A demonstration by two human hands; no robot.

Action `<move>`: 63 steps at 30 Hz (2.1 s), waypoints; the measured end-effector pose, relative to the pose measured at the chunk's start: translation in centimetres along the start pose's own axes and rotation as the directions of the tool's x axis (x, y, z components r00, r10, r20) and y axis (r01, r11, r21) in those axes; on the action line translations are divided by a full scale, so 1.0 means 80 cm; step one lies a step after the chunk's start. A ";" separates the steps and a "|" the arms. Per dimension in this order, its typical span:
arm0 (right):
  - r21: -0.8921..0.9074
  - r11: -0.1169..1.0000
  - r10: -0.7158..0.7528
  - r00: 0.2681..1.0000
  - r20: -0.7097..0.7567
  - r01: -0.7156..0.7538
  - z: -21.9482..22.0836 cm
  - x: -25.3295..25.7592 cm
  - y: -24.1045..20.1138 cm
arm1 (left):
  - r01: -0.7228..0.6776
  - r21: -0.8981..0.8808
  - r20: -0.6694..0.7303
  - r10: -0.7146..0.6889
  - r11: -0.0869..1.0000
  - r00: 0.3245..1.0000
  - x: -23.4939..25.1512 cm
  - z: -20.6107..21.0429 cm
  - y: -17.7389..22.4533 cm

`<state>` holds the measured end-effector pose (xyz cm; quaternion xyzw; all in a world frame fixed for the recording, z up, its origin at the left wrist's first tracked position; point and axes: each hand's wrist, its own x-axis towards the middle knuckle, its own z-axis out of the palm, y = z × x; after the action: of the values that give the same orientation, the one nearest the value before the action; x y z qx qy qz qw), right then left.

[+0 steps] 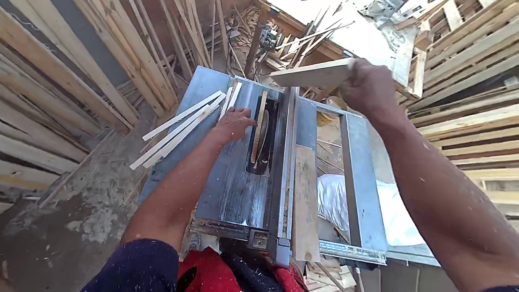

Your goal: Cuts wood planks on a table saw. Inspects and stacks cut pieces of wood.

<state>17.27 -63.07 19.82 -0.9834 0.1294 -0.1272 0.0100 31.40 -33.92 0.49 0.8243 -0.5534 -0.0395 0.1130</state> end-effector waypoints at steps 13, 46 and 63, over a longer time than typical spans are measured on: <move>0.813 0.373 0.892 0.414 -0.182 -0.448 -0.132 -0.597 0.007 | -0.255 0.190 0.058 0.249 0.948 0.967 0.014 -0.018 -0.049; 0.712 -0.621 0.704 0.167 0.691 -0.327 0.148 -0.541 -0.176 | 0.285 -0.950 0.312 -0.347 -0.127 0.885 -0.337 0.063 0.328; 0.235 0.509 0.727 0.560 0.398 -0.828 0.113 -0.470 -0.084 | 0.104 -0.994 0.109 -0.448 -0.037 0.887 -0.324 0.046 0.364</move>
<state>-13.89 -47.01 2.09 -0.8005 0.5291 -0.0083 0.2813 -5.56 -21.11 2.04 0.6013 -0.1698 -0.3297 0.7077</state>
